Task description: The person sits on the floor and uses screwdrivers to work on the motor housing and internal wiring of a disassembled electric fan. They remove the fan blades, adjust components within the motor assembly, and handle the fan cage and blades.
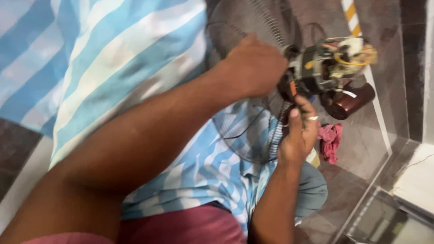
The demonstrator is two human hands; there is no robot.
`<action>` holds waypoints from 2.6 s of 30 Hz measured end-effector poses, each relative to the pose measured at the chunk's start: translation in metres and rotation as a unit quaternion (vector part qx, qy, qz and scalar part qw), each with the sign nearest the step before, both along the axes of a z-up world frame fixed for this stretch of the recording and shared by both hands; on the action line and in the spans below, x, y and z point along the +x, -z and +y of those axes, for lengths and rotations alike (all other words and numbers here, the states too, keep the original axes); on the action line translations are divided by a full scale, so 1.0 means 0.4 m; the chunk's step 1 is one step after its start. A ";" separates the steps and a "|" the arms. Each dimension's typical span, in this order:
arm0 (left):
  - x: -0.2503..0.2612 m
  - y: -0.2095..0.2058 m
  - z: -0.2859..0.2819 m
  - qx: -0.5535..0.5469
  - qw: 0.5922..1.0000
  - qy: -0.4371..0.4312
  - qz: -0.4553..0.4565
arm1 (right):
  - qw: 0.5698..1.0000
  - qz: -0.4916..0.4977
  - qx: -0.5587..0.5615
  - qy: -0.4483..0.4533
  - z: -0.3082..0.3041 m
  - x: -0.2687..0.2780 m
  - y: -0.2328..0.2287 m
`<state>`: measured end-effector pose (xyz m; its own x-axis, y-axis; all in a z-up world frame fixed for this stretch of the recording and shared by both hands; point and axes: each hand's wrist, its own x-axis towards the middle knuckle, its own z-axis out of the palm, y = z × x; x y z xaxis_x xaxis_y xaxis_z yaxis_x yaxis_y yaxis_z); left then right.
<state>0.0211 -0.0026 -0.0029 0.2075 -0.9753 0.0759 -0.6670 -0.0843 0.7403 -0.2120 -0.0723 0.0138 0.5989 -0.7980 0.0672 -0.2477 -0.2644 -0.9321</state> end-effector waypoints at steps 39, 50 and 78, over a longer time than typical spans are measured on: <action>-0.047 -0.073 0.024 -0.161 0.834 -0.050 0.525 | 0.972 0.030 -0.216 -0.090 0.136 0.033 -0.168; -0.054 -0.074 0.026 -0.214 0.828 -0.021 0.518 | 0.983 -0.171 0.069 -0.011 0.136 0.004 -0.147; -0.042 -0.106 0.031 -0.165 0.900 -0.067 0.397 | 0.985 0.045 -0.164 0.020 0.117 0.023 -0.145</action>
<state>0.0041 0.0098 0.0395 0.4385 -0.8888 0.1333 0.0843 0.1883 0.9785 -0.2026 -0.0254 0.0718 0.5834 -0.7646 0.2739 -0.3411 -0.5367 -0.7717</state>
